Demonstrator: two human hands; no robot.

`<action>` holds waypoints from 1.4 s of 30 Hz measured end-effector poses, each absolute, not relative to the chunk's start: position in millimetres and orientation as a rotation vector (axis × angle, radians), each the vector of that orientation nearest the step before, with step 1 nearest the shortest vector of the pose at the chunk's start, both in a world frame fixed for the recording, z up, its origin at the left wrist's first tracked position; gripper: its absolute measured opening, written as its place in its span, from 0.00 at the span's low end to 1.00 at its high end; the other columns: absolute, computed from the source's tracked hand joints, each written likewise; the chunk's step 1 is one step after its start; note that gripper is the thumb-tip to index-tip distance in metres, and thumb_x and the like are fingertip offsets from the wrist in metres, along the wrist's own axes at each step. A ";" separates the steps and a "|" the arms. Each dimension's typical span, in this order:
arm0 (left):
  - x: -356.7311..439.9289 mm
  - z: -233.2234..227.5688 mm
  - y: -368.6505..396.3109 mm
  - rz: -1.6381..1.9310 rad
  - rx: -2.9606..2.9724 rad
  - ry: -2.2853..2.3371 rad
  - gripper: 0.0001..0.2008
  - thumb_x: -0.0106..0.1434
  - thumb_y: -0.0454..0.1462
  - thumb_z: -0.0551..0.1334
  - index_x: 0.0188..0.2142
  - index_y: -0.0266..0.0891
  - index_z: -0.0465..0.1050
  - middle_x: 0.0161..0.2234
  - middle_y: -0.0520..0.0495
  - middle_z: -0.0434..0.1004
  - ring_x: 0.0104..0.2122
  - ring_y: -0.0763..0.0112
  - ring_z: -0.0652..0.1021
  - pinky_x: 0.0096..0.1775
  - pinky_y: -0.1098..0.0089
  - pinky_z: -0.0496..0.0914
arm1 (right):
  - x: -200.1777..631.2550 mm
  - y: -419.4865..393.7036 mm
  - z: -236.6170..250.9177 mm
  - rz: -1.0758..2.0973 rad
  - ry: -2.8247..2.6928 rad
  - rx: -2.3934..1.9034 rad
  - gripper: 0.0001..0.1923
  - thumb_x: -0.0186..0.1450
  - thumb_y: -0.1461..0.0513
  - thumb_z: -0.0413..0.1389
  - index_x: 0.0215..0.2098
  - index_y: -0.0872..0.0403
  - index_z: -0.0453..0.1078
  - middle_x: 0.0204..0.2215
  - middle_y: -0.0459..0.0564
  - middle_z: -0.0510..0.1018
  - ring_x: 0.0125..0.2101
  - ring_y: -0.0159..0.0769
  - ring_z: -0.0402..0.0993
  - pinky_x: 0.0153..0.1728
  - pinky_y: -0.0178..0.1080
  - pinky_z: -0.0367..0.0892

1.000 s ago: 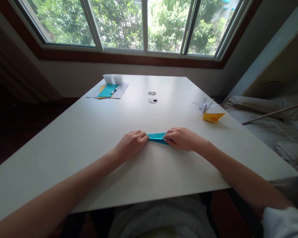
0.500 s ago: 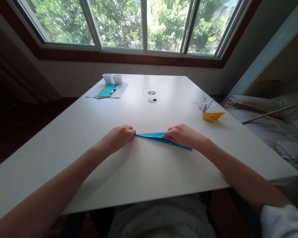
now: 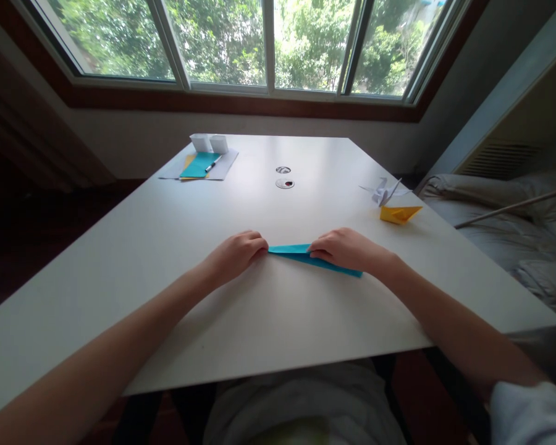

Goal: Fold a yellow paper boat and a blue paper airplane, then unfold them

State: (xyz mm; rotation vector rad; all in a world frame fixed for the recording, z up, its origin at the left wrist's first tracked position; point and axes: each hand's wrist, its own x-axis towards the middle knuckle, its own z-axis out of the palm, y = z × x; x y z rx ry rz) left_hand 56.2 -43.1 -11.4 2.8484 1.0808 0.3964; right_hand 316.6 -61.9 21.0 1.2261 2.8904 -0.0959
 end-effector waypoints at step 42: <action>31.2 -8.4 -27.6 0.390 2.599 1.078 0.08 0.57 0.37 0.55 0.28 0.37 0.71 0.29 0.48 0.71 0.28 0.73 0.71 0.31 0.74 0.64 | 354.9 -23.7 7.4 -0.865 2.619 1.600 0.22 0.54 0.45 0.53 0.29 0.55 0.72 0.23 0.47 0.71 0.24 0.31 0.61 0.24 0.33 0.55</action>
